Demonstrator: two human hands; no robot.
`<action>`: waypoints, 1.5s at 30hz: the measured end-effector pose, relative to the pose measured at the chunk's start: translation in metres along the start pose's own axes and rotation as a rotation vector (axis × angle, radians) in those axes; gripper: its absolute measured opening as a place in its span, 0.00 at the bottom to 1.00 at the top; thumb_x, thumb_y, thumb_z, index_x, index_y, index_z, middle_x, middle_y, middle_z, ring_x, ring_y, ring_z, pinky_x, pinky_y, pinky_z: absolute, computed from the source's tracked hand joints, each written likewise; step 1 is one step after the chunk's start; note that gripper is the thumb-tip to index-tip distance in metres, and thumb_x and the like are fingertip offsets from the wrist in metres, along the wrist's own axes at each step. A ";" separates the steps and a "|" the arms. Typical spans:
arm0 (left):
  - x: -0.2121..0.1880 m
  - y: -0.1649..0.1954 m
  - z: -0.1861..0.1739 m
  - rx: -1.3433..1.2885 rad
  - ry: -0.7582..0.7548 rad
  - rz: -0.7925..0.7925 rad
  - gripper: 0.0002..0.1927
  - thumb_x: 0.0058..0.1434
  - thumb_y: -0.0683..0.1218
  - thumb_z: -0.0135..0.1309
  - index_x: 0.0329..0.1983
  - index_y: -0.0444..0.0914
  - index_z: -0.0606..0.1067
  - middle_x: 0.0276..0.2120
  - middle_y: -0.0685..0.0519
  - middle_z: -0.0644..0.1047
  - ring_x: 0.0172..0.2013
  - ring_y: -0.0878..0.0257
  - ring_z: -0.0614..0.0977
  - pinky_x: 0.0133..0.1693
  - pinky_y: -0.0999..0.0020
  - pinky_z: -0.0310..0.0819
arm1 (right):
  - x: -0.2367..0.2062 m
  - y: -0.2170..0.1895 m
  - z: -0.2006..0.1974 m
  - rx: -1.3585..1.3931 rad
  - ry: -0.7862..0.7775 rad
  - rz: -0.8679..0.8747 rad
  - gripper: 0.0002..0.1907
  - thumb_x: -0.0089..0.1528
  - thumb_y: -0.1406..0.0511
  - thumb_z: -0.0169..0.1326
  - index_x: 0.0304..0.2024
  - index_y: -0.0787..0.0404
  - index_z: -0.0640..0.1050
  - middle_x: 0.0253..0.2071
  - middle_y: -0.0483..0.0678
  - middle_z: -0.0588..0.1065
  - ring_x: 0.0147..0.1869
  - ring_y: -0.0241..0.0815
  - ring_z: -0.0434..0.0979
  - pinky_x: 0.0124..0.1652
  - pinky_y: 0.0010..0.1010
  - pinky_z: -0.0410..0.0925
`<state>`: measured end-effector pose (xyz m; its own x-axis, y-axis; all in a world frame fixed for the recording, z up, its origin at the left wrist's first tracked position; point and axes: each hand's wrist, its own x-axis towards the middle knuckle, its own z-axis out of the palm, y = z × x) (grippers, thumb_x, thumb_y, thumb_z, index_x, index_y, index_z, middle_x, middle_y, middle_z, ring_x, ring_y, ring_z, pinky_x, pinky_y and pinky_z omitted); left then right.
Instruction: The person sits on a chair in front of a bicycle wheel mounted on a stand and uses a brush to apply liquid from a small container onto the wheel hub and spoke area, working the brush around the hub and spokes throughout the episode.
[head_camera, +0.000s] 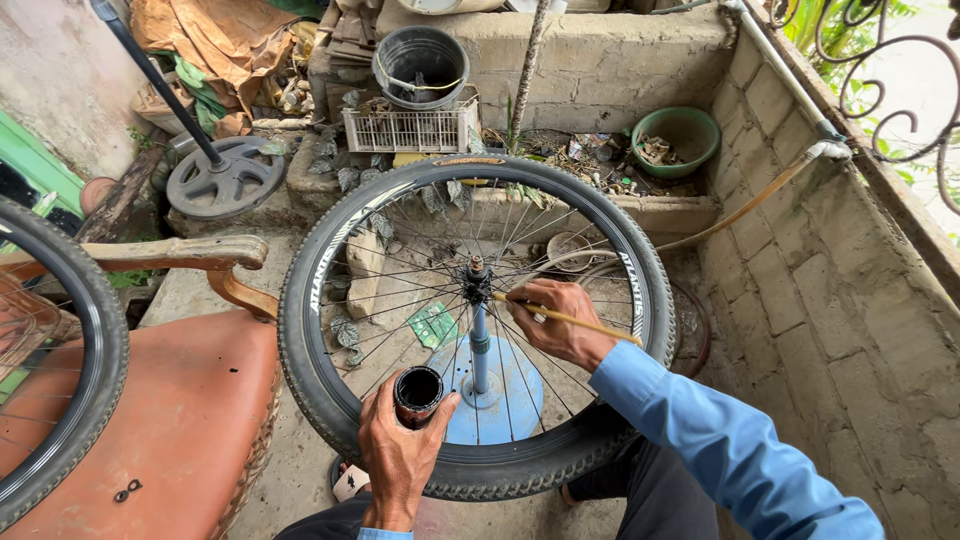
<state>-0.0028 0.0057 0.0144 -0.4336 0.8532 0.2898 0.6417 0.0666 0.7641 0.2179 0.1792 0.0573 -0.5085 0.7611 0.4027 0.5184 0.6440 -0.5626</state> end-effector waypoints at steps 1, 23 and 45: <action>0.000 0.000 -0.001 -0.002 0.007 0.000 0.37 0.46 0.57 0.72 0.54 0.32 0.75 0.46 0.40 0.79 0.49 0.47 0.82 0.47 0.55 0.82 | 0.000 0.001 0.000 0.014 -0.001 -0.016 0.08 0.60 0.66 0.58 0.39 0.62 0.85 0.34 0.51 0.83 0.31 0.43 0.85 0.33 0.32 0.79; 0.008 -0.002 -0.013 0.000 0.058 -0.033 0.37 0.45 0.55 0.73 0.54 0.31 0.75 0.46 0.39 0.79 0.48 0.47 0.82 0.48 0.54 0.81 | -0.007 0.016 -0.008 0.023 -0.026 0.054 0.10 0.61 0.65 0.58 0.42 0.60 0.85 0.35 0.52 0.83 0.31 0.42 0.85 0.30 0.31 0.80; -0.007 0.026 -0.006 -0.091 -0.020 -0.128 0.41 0.46 0.59 0.71 0.57 0.31 0.72 0.48 0.38 0.77 0.47 0.47 0.84 0.44 0.55 0.86 | -0.002 0.004 -0.005 0.037 0.097 0.008 0.11 0.61 0.65 0.59 0.42 0.65 0.84 0.34 0.55 0.83 0.31 0.46 0.85 0.31 0.33 0.78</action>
<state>0.0133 -0.0016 0.0359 -0.4952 0.8509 0.1755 0.5215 0.1296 0.8433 0.2243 0.1812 0.0576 -0.4348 0.7714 0.4646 0.4955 0.6357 -0.5918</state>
